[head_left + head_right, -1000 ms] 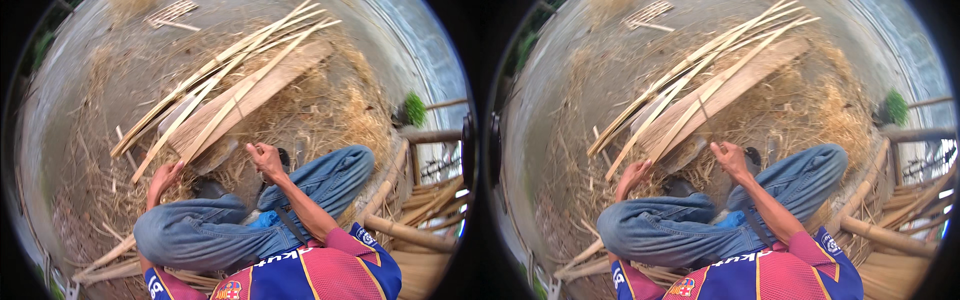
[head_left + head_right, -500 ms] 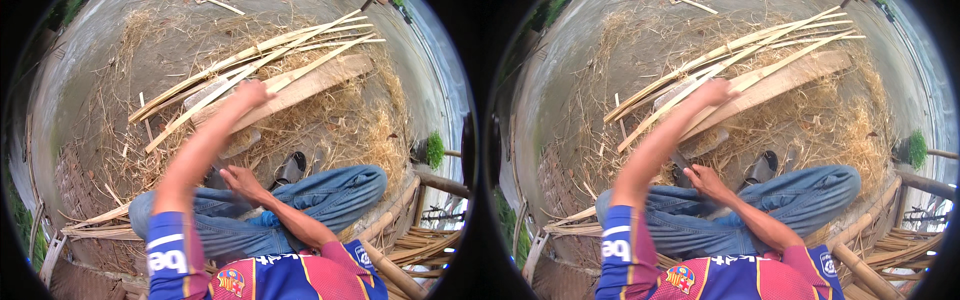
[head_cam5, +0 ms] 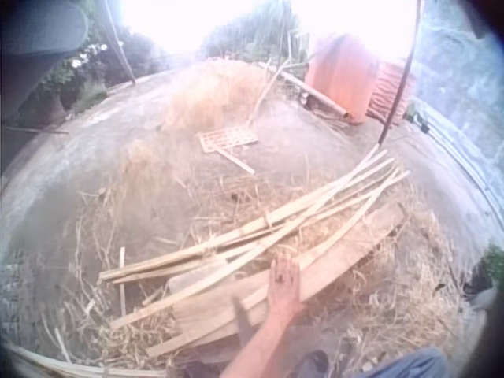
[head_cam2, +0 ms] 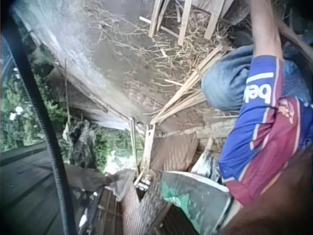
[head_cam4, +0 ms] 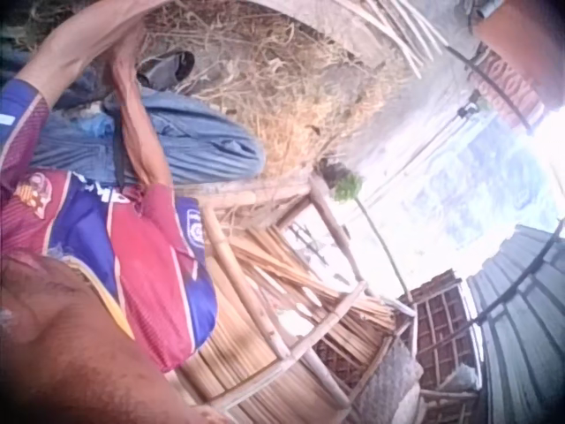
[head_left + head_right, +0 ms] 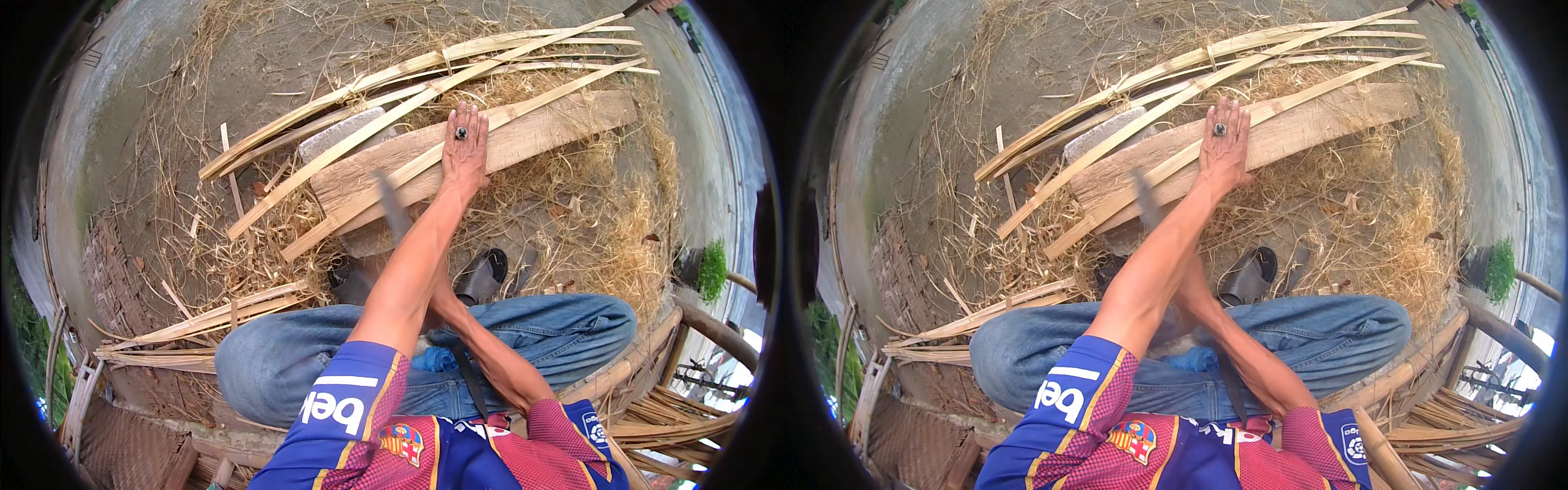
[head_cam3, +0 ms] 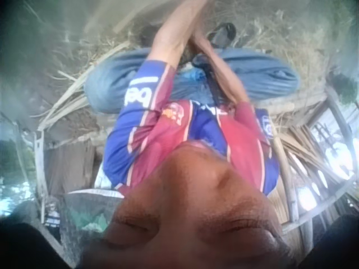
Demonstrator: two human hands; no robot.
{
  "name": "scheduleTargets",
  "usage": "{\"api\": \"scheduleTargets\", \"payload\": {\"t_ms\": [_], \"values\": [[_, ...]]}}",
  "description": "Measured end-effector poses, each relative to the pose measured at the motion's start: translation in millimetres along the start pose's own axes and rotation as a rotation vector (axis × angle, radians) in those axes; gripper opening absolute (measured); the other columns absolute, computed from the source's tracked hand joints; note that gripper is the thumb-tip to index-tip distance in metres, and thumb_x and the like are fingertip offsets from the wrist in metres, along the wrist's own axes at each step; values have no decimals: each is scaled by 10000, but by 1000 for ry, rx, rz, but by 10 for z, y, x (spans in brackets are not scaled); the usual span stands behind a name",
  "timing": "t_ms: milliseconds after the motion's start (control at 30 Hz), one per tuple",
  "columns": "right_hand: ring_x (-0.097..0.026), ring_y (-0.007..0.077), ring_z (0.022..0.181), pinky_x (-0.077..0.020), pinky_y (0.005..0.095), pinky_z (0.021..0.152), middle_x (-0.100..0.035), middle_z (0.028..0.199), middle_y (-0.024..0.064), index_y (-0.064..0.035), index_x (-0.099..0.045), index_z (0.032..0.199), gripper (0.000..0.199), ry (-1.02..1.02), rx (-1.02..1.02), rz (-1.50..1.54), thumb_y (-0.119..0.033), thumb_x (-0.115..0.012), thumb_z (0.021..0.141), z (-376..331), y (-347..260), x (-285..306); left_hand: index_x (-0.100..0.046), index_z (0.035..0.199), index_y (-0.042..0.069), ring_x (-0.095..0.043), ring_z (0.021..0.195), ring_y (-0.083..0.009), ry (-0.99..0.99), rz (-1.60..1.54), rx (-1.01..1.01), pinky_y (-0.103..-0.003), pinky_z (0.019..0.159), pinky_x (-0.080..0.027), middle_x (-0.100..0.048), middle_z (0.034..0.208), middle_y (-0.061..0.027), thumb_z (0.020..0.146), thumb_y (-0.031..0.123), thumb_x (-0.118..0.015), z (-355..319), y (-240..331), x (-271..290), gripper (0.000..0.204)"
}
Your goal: The person sits on the ground and uses a machete to split bamboo strips into thinner pieces. They repeatedly strike the bamboo against a wooden block, separating the material into long, thin slats.
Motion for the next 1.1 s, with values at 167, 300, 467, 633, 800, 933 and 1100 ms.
{"api": "scheduleTargets", "payload": {"t_ms": [167, 300, 467, 633, 800, 933, 1100], "values": [[-689, 328, 1060, -519, 422, 880, -716, 1072, 207, 10, -639, 1142, 340, -447, -40, 125, -245, -690, 923, 131, 128, 205, -141, 1605, 11, -3, 1575, -373, 84, 90, 20, -481, 1285, 70, -146, 1686, -194, 595, 352, -896, 27, -134, 23, 1307], [-650, 309, 1053, -500, 409, 893, -675, 1096, 189, 0, -618, 1154, 327, -517, -108, 74, -224, -690, 927, 177, 385, 108, -145, 1603, 10, -2, 1576, -368, 80, 34, 5, -478, 1285, 75, -142, 1688, -193, 591, 364, -891, 14, -73, -18, 1306], [-534, 218, 1144, -443, 380, 1009, -569, 1244, 133, -13, -517, 1320, 488, -590, -337, 185, -238, -723, 939, 116, 641, 41, -141, 1607, 15, 2, 1577, -363, 53, 73, 38, -472, 1285, 83, -125, 1694, -182, 622, 362, -876, 4, -126, -22, 1277], [-545, 165, 923, -484, 347, 826, -570, 992, 69, -29, -576, 1131, 377, -424, 74, 116, -362, -685, 992, -189, 447, -65, -140, 1614, 25, 23, 1578, -351, -37, 29, 27, -464, 1282, 101, -109, 1699, -174, 706, 259, -800, -50, -78, -7, 1147], [-450, 114, 694, -404, 344, 608, -455, 740, -8, -76, -553, 808, 395, -552, 3, -8, -390, -611, 1040, -317, 521, -261, -136, 1615, 26, 26, 1578, -356, 2, 57, 20, -466, 1279, 108, -101, 1701, -176, 712, 246, -778, -44, -85, 29, 1129], [-391, 97, 650, -345, 355, 558, -392, 701, -28, -82, -521, 740, 445, -737, -169, 90, -394, -594, 1049, -219, 400, -402, -127, 1616, 26, 35, 1577, -366, -43, 59, 10, -473, 1279, 102, -95, 1700, -182, 714, 316, -775, -41, -106, 5, 1147], [-401, 96, 657, -360, 342, 582, -411, 702, -32, -75, -514, 778, 458, -592, -149, 234, -443, -607, 1034, -150, 350, -319, -116, 1613, 13, 27, 1577, -369, -11, 106, 14, -480, 1278, 100, -95, 1700, -183, 706, 328, -762, -18, -130, -6, 1156]]}}
Point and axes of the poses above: each hand's wrist, its own z-axis towards the middle knuckle, its own x-axis out of the back of the hand, y = z × x, the point moved 6 cm from there along z, towards the middle knuckle
